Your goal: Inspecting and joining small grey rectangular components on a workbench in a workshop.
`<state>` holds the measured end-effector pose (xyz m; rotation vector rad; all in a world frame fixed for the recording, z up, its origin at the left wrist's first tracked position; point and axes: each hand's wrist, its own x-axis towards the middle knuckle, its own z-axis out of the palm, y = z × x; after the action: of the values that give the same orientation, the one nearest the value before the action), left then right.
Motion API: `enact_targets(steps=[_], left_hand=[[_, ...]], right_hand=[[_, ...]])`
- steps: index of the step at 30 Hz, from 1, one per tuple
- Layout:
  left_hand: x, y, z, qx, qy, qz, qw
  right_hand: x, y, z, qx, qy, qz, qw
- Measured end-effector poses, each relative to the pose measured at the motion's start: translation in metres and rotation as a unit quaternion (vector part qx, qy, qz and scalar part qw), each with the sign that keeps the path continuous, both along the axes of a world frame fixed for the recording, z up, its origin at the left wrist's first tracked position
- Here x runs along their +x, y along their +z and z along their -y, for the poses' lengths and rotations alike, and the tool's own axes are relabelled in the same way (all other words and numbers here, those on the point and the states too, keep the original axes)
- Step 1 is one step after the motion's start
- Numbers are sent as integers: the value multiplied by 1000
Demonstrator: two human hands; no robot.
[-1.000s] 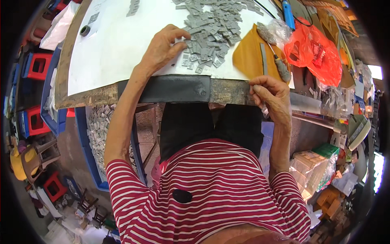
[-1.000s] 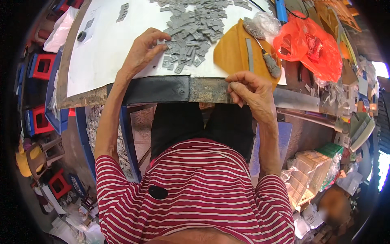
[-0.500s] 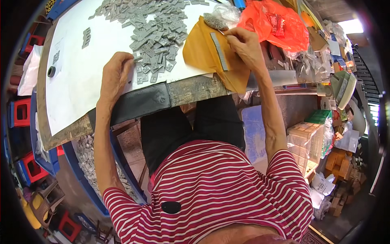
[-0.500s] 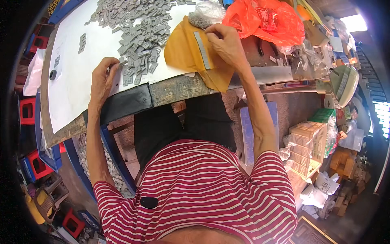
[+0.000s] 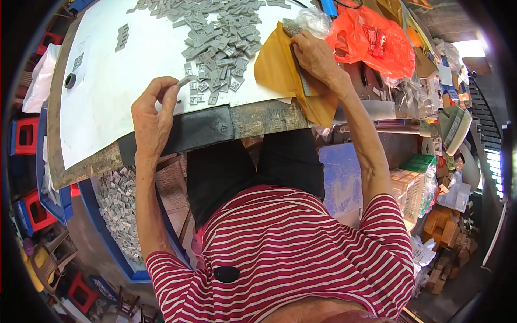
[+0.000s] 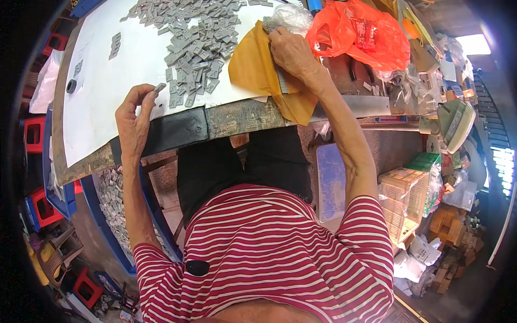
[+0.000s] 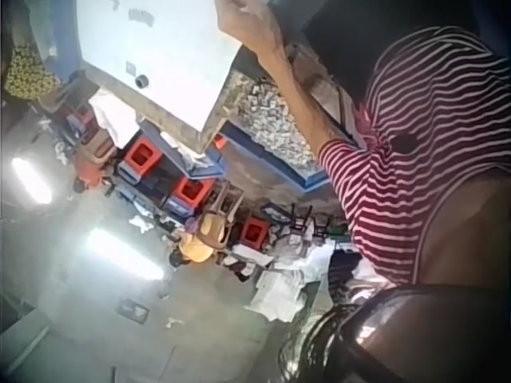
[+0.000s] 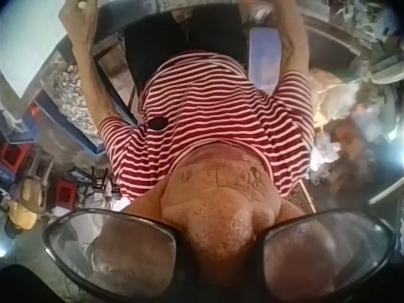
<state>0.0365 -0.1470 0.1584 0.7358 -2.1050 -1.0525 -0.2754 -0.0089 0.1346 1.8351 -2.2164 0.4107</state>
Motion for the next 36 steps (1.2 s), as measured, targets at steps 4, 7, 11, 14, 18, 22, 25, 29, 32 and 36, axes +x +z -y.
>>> enact_targets(steps=[4,7,11,14,18,22,25,29,32,36], left_hand=[[1,0,-5,24,-1,-21,1000],[2,-3,-5,37,0,-32,999],[2,-5,-6,56,5,-48,997],[1,-4,-8,57,2,-45,997],[-3,-3,-11,57,-1,-47,997],[-8,0,-15,140,-23,-78,987],[-13,4,-18,202,-38,-92,974],[-16,3,-19,216,-43,-93,971],[-20,4,-21,228,-45,-95,968],[-21,1,-22,228,-44,-96,968]], right_hand=[[-9,-1,2,19,31,-35,999],[-10,2,3,33,56,-49,997],[-11,2,4,46,76,-73,993],[-13,2,3,38,85,-74,993],[-18,-2,2,10,97,-85,992],[-16,-2,1,1,86,-73,994],[-16,0,2,-1,98,-71,993],[-14,1,2,-7,112,-77,991],[-16,0,1,-16,104,-65,992],[-15,2,0,-47,117,-41,991]])
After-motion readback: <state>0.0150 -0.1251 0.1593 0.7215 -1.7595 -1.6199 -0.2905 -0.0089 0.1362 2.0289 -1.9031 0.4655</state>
